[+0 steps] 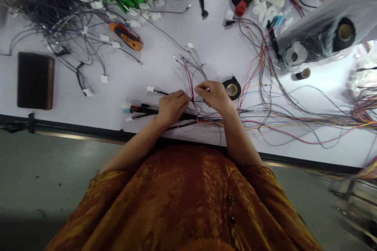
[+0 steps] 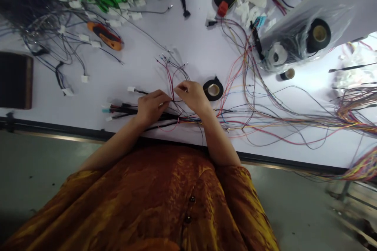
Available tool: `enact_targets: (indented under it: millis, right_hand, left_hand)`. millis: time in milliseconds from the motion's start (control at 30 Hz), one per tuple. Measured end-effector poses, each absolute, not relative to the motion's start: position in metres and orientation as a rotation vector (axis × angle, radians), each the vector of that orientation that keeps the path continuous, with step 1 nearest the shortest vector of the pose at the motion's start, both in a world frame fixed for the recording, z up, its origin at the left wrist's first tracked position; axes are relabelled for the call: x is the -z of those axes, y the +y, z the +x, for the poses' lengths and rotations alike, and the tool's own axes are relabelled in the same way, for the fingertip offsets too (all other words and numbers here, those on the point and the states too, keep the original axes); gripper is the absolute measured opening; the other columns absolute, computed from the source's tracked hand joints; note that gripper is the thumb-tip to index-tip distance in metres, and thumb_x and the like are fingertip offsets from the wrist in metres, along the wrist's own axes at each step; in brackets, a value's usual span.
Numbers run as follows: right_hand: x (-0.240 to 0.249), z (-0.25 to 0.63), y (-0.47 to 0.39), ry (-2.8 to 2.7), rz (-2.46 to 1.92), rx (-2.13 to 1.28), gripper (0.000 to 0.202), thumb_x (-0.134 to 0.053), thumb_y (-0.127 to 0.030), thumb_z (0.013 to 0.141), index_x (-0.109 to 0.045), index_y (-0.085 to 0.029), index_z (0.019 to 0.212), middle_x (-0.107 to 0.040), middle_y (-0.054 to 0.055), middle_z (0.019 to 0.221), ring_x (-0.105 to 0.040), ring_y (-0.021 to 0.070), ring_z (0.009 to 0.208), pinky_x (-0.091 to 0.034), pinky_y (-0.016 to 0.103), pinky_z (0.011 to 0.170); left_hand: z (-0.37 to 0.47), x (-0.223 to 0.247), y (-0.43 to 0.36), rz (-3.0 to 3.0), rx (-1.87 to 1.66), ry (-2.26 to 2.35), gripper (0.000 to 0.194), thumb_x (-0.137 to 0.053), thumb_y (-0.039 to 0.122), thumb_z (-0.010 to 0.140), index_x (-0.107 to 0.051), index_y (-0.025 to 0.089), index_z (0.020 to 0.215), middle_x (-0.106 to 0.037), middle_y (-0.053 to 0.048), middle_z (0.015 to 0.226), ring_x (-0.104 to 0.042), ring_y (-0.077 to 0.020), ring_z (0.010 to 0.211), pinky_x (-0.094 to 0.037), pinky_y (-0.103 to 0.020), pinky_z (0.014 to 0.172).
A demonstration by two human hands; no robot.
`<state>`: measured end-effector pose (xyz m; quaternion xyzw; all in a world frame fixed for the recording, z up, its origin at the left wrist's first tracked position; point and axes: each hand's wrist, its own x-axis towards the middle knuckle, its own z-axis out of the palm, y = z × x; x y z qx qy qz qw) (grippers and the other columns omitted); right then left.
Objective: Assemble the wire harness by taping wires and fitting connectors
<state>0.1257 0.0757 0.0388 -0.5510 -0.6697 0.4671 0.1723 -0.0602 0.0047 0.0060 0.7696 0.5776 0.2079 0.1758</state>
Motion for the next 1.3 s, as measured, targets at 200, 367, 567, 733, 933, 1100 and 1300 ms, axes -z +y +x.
enact_targets:
  millis: [200,367,567,733,933,1100,1300]
  right_hand:
    - [-0.039,0.117,0.074,-1.672,-1.529,-1.81,0.014,-0.056,-0.009,0.083,-0.068,-0.013,0.089,-0.056,-0.006,0.051,-0.045,0.0066,0.037,-0.038,0.02,0.038]
    - [-0.03,0.118,0.076,-1.589,-1.471,-1.896,0.007,-0.062,-0.008,0.08,-0.063,-0.015,0.081,-0.055,-0.008,0.051,-0.044,0.0049,0.035,-0.035,0.018,0.033]
    - [-0.027,0.121,0.075,-1.519,-1.405,-2.016,0.008,-0.061,-0.008,0.082,-0.06,-0.016,0.08,-0.053,-0.009,0.049,-0.045,0.0045,0.036,-0.038,0.016,0.034]
    - [-0.025,0.122,0.069,-1.567,-1.39,-1.948,0.011,-0.058,-0.008,0.084,-0.055,-0.018,0.08,-0.05,-0.01,0.045,-0.044,0.0055,0.036,-0.037,0.016,0.035]
    - [-0.017,0.124,0.059,-1.34,-1.551,-1.618,0.013,-0.054,-0.015,0.088,-0.047,-0.024,0.082,-0.048,-0.01,0.05,-0.044,0.007,0.039,-0.038,0.019,0.038]
    - [-0.022,0.126,0.053,-1.501,-1.582,-1.517,0.004,-0.062,-0.023,0.085,-0.058,-0.021,0.087,-0.056,-0.005,0.065,-0.049,0.008,0.048,-0.039,0.021,0.043]
    - [-0.018,0.121,0.06,-1.859,-1.482,-1.403,0.018,-0.063,-0.023,0.083,-0.077,-0.015,0.091,-0.069,0.002,0.078,-0.058,0.0119,0.069,-0.042,0.023,0.063]
  left_hand:
    - [-0.063,0.001,0.005,2.198,-0.622,1.588,0.018,-0.056,0.022,0.096,-0.074,0.022,0.096,-0.074,-0.005,0.098,-0.069,-0.0172,0.085,-0.044,-0.027,0.062]
    - [-0.064,0.002,0.007,2.185,-0.71,1.524,0.021,-0.052,0.026,0.098,-0.072,0.021,0.093,-0.073,-0.005,0.097,-0.069,-0.0163,0.086,-0.047,-0.027,0.068]
    - [-0.065,0.005,0.007,2.151,-0.804,1.447,0.02,-0.052,0.024,0.098,-0.07,0.02,0.09,-0.072,-0.005,0.098,-0.067,-0.016,0.088,-0.05,-0.027,0.074]
    - [-0.066,0.006,0.008,2.103,-0.821,1.413,0.019,-0.051,0.022,0.097,-0.069,0.02,0.09,-0.071,-0.005,0.103,-0.066,-0.017,0.092,-0.051,-0.029,0.081]
    - [-0.066,0.002,0.009,2.044,-0.756,1.422,0.018,-0.05,0.017,0.093,-0.066,0.019,0.085,-0.07,-0.006,0.1,-0.065,-0.018,0.092,-0.051,-0.03,0.083]
    - [-0.066,0.004,0.01,2.021,-0.724,1.45,0.019,-0.049,0.022,0.095,-0.066,0.02,0.085,-0.07,-0.007,0.103,-0.065,-0.0188,0.095,-0.052,-0.031,0.085]
    - [-0.065,0.006,0.009,2.029,-0.752,1.469,0.022,-0.049,0.025,0.097,-0.068,0.02,0.087,-0.07,-0.007,0.106,-0.065,-0.0174,0.096,-0.051,-0.03,0.086]
